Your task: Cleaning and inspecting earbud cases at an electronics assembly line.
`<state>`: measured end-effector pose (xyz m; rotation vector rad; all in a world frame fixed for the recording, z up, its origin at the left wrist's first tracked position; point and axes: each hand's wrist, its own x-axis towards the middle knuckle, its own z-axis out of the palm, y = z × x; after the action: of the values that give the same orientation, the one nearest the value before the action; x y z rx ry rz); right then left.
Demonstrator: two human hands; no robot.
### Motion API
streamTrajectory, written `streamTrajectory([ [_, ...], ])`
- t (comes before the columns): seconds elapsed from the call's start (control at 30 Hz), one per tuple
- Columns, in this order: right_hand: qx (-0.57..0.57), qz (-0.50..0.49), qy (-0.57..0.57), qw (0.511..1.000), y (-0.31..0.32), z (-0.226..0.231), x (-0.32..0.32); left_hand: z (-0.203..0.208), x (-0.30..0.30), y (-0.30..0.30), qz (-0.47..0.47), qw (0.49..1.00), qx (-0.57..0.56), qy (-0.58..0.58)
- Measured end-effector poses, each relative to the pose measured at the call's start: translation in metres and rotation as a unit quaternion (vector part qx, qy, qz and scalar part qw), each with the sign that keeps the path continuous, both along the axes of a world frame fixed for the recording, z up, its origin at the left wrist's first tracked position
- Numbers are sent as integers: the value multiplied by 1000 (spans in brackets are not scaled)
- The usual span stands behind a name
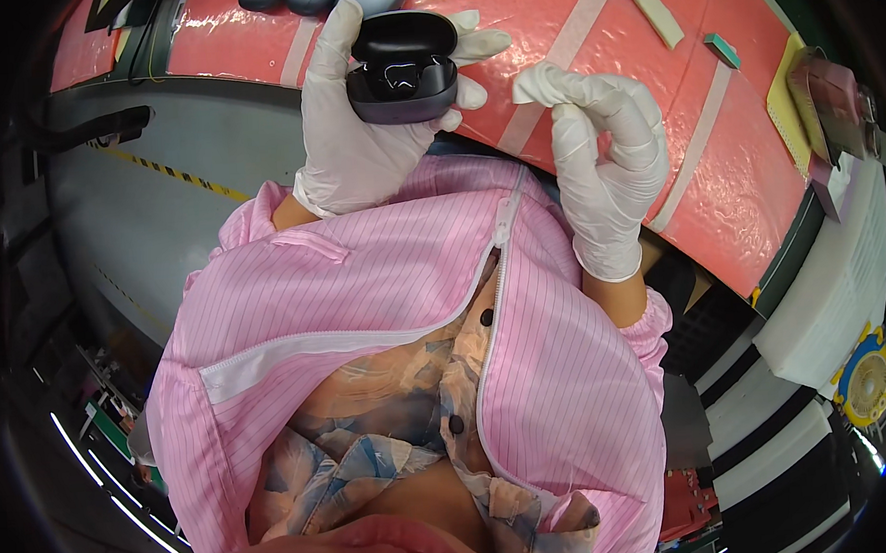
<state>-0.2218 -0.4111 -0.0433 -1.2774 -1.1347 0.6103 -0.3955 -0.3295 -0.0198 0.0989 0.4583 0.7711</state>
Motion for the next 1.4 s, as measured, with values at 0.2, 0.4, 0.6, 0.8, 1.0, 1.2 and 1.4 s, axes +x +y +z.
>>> streamTrajectory([
  [0.2, 46, 146, -45, 987, 20, 20, -26, -4, 7, -3, 11, 999, 21, 26],
  [0.4, 34, 124, -213, 969, 21, 6, -29, -26, 15, -7, 5, 984, -7, 180],
  [0.6, 17, 100, -153, 983, 12, -6, -24, -33, 15, -5, -54, 978, 13, 199],
  [0.8, -12, 69, -294, 953, 6, -9, -6, -29, 7, 1, -108, 977, 65, 171],
  [1.0, -89, -5, -46, 995, -8, -6, 8, -12, 5, -3, -101, 968, 125, 191],
  [1.2, -62, -51, 8, 997, -14, -5, 4, -15, 1, -8, -50, 926, 337, 161],
  [1.4, 19, 112, -357, 927, 0, 37, -10, -17, 3, -13, 5, 881, 446, 160],
])
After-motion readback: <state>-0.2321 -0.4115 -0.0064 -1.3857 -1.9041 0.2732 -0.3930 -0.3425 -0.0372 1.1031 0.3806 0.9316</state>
